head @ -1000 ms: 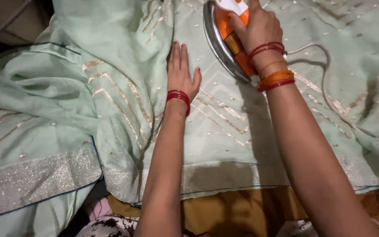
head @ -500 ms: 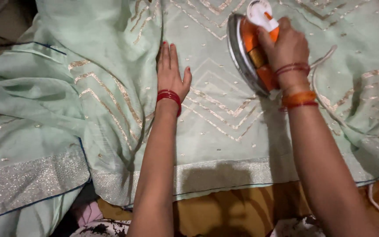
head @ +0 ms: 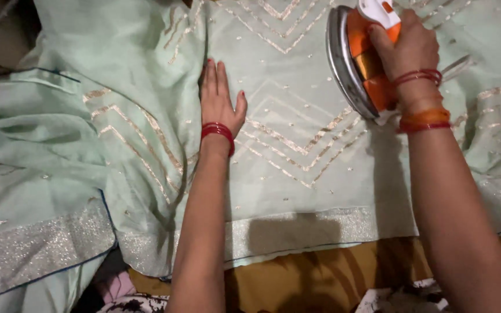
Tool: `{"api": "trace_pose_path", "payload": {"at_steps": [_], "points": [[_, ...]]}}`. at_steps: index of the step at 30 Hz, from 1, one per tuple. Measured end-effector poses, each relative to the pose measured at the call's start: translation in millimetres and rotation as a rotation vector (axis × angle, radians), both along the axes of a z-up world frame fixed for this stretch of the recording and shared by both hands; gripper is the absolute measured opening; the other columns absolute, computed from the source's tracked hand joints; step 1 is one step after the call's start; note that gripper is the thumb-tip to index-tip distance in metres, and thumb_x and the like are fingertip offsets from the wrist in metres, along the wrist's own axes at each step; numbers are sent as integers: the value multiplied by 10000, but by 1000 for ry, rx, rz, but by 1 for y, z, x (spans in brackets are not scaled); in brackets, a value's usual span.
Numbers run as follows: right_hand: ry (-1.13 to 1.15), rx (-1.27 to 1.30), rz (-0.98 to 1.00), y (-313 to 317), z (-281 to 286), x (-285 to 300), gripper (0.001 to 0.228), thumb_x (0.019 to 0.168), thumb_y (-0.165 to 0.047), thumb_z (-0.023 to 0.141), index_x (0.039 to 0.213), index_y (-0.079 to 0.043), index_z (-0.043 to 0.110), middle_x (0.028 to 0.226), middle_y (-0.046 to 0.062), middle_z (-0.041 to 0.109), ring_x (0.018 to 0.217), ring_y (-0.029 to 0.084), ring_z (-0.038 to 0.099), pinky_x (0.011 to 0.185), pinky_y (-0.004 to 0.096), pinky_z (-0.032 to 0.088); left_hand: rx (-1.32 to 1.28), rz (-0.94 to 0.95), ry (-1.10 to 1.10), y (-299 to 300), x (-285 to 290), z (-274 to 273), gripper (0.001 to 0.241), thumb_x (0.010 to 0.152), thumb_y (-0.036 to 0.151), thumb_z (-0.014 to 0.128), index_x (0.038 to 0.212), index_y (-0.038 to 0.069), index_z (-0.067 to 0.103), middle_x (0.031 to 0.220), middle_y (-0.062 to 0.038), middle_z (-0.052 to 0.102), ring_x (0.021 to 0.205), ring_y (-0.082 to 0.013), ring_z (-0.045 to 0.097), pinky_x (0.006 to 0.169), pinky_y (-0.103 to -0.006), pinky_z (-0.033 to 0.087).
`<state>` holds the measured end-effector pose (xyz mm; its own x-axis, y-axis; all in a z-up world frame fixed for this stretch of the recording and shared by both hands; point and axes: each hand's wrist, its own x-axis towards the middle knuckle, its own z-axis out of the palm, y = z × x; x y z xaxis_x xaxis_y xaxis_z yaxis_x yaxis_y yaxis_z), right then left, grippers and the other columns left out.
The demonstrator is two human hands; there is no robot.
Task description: Ironing a mint-green saree on a flat surface.
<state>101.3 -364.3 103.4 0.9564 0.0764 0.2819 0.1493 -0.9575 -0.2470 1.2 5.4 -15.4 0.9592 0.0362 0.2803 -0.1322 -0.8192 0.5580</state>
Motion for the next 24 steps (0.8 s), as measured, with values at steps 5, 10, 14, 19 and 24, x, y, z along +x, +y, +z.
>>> {"api": "trace_pose_path", "payload": {"at_steps": [5,10,14,19,24], "points": [[52,-5,-68,-8,7,-24,526,1036,-476,740,1198,19,669,958,319,699,886,528,657,763,586,519,26,7,8,0,1,2,782,970,268,612,1593,-64,273,1666,-281,223,1536,-443,267,1282,-475,241],[-105,-23,-6,-17,-13,16,483,1000,-421,722,1117,47,699,972,313,712,861,524,661,750,578,528,49,5,17,2,-3,4,777,978,275,614,1593,-56,274,1669,-273,215,1541,-439,259,1290,-472,232],[-160,144,-22,-16,-13,44,495,999,-434,771,1052,54,713,963,315,709,867,513,674,749,562,546,31,-50,-1,-3,-12,19,736,999,282,587,1605,-9,288,1695,-251,182,1570,-429,212,1311,-475,220],[-37,92,-125,-9,-3,39,503,978,-450,779,1117,28,706,955,323,696,878,525,657,752,569,529,489,-287,232,-70,-71,65,714,992,440,450,1612,152,243,1700,-131,122,1566,-297,119,1223,-623,103],[27,77,-108,-17,2,7,547,969,-460,792,1210,16,668,983,321,694,907,521,653,768,580,521,458,-579,229,-107,-153,71,722,988,526,419,1621,247,211,1700,-85,130,1561,-273,113,1226,-628,93]]}}
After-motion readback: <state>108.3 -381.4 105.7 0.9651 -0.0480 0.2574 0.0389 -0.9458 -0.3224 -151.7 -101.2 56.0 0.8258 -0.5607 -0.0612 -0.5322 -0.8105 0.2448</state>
